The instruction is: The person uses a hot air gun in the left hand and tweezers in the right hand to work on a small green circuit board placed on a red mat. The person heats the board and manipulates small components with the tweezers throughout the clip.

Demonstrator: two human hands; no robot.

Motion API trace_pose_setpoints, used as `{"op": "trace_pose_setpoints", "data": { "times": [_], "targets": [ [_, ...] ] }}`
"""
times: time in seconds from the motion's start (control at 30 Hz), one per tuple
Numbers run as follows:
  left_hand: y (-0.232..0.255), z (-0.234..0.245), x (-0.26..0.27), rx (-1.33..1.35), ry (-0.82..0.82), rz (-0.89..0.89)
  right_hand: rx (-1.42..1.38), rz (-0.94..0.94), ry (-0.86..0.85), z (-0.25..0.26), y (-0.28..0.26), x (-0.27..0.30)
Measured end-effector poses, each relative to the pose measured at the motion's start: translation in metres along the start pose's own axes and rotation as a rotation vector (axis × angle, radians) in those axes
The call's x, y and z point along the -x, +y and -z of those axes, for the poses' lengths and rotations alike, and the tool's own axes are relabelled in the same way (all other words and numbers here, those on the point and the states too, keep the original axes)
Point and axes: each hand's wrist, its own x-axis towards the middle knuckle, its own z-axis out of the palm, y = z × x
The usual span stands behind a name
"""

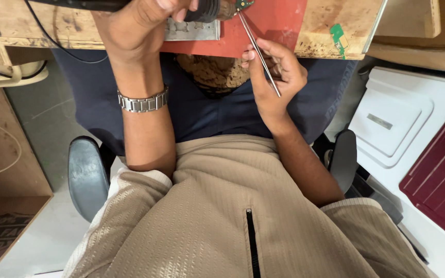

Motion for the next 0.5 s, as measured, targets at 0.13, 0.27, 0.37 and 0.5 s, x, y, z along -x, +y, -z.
{"op": "trace_pose_setpoints", "data": {
  "times": [0.13,0.27,0.37,0.5],
  "targets": [
    [-0.0003,-0.0004,0.0005,0.011,-0.009,-0.003,0.020,0.015,-0.009,-0.0004,0.0003,0.0002],
    [-0.0013,-0.0028,0.0010,0.012,0.006,0.000,0.018,-0.003,0.003,-0.0019,0.0005,0.0010],
    [-0.0008,-0.0046,0.0023,0.003,0.017,0.008,0.013,0.007,0.005,-0.0022,0.0011,0.0010],
    [0.0010,-0.0048,0.0014,-0.015,0.023,-0.010,0.063,0.008,0.031,-0.0039,0.0000,0.0022]
  ]
}}
